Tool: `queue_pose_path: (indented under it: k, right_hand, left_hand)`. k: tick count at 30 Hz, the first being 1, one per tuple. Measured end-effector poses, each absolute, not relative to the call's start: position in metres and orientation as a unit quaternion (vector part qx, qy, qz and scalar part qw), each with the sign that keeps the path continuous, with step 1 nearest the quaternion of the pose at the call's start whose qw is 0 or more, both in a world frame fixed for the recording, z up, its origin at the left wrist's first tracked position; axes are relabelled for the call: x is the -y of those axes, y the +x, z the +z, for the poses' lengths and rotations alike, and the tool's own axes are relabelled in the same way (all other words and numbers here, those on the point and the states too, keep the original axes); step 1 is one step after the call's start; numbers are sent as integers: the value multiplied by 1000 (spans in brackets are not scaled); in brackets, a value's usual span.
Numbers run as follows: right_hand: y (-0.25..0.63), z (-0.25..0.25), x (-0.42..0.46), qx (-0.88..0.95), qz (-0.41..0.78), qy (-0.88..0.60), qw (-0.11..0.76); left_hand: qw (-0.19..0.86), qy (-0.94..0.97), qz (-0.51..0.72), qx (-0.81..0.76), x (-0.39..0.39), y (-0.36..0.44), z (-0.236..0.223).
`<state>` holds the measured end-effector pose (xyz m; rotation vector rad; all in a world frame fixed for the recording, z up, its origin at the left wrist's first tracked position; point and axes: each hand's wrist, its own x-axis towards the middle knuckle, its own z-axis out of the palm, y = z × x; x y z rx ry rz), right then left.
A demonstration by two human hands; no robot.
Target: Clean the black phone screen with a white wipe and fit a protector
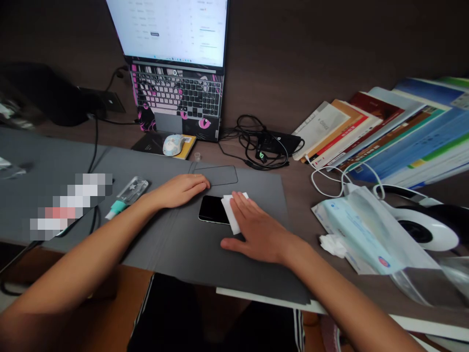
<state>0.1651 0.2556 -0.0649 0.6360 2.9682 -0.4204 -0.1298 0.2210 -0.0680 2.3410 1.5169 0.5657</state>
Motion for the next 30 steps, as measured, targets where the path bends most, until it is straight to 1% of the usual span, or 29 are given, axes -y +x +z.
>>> queue_pose_path:
  k: [9,14,19,26,30]
  right_hand:
    - [103,-63,-241,-972,-169,161,22]
    - [94,-63,-222,-972,-165,159,49]
    - [117,-61,-209,-971,-171,158,50]
    - [174,-60,-205,-966,-129,215,57]
    - [200,-64,-212,-961,-115,247,48]
  left_hand:
    - [157,802,212,-536,-223,-132,-71]
    - [172,804,213,-528,-224,-132,-74]
    - [164,807,208,-528,-223,-130,-72]
    - [152,819,223,-507,-223,-131,-70]
    - [140,820,230,-505,-223,-133,-71]
